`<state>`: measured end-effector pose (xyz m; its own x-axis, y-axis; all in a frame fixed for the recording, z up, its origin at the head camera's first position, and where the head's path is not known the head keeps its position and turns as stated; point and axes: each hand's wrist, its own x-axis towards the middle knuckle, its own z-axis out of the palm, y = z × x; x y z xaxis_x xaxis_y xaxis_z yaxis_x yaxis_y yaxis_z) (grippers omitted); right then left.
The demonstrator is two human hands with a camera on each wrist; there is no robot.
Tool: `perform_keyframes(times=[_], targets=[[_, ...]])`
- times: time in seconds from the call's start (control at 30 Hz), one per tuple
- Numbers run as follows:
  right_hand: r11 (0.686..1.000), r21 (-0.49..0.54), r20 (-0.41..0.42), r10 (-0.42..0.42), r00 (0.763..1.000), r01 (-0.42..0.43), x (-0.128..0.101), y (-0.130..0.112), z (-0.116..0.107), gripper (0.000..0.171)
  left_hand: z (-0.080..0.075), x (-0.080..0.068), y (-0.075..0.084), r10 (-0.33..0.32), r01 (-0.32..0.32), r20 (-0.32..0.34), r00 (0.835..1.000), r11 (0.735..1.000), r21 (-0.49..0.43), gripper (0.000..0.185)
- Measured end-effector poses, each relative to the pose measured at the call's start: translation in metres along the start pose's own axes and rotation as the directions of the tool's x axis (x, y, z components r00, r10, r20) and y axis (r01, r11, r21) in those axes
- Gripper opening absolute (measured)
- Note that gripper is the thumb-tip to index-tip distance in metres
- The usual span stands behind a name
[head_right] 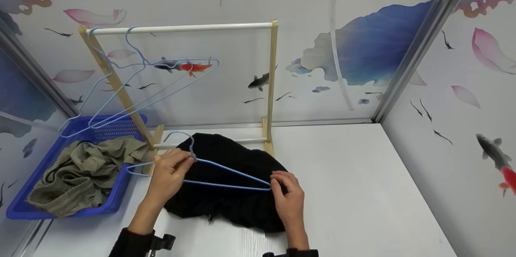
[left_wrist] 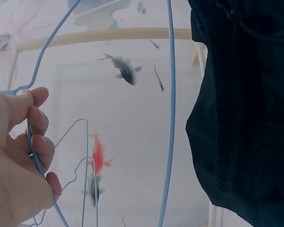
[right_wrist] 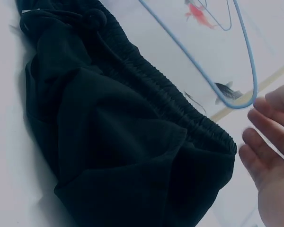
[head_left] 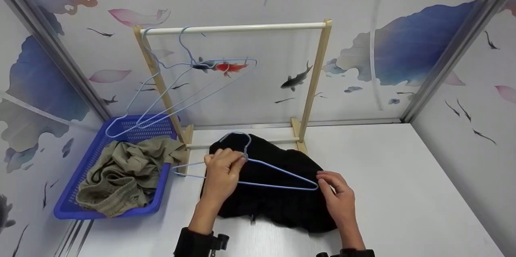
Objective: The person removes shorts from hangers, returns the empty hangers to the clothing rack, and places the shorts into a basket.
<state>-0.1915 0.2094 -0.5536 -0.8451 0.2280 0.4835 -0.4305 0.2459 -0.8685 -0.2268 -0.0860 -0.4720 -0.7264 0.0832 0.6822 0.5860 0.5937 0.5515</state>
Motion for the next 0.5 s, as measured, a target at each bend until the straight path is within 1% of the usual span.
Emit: perform_keyframes(times=[0.07, 0.1, 0.27, 0.4, 0.5], targets=[[0.999, 0.047, 0.057, 0.019, 0.998, -0.022, -0.0001, -0.0029, 0.0009, 0.014, 0.0007, -0.0003, 0.0002, 0.001, -0.001, 0.009, 1.0, 1.0, -0.004, 0.006], [0.998, 0.055, 0.089, 0.027, 0.996, -0.032, -0.0001, -0.0038, 0.0014, 0.014, 0.0012, -0.0006, 0.0004, 0.001, -0.001, 0.014, 1.0, 1.0, -0.003, 0.007], [0.997, 0.051, 0.236, 0.051, 0.97, -0.065, -0.0016, -0.0065, 0.0049, 0.014, 0.0032, -0.0015, 0.0023, -0.002, 0.002, 0.038, 0.999, 1.0, 0.002, 0.005], [0.994, 0.076, 0.317, 0.049, 0.947, -0.077, -0.003, -0.0057, 0.0073, 0.013, 0.0043, -0.0021, 0.0037, -0.01, 0.009, 0.066, 0.998, 1.0, 0.005, 0.006], [0.994, 0.085, 0.363, 0.035, 0.931, -0.071, -0.0031, -0.0046, 0.0072, 0.014, 0.0055, -0.0026, 0.0038, -0.007, 0.007, 0.072, 0.997, 1.0, 0.007, 0.007]])
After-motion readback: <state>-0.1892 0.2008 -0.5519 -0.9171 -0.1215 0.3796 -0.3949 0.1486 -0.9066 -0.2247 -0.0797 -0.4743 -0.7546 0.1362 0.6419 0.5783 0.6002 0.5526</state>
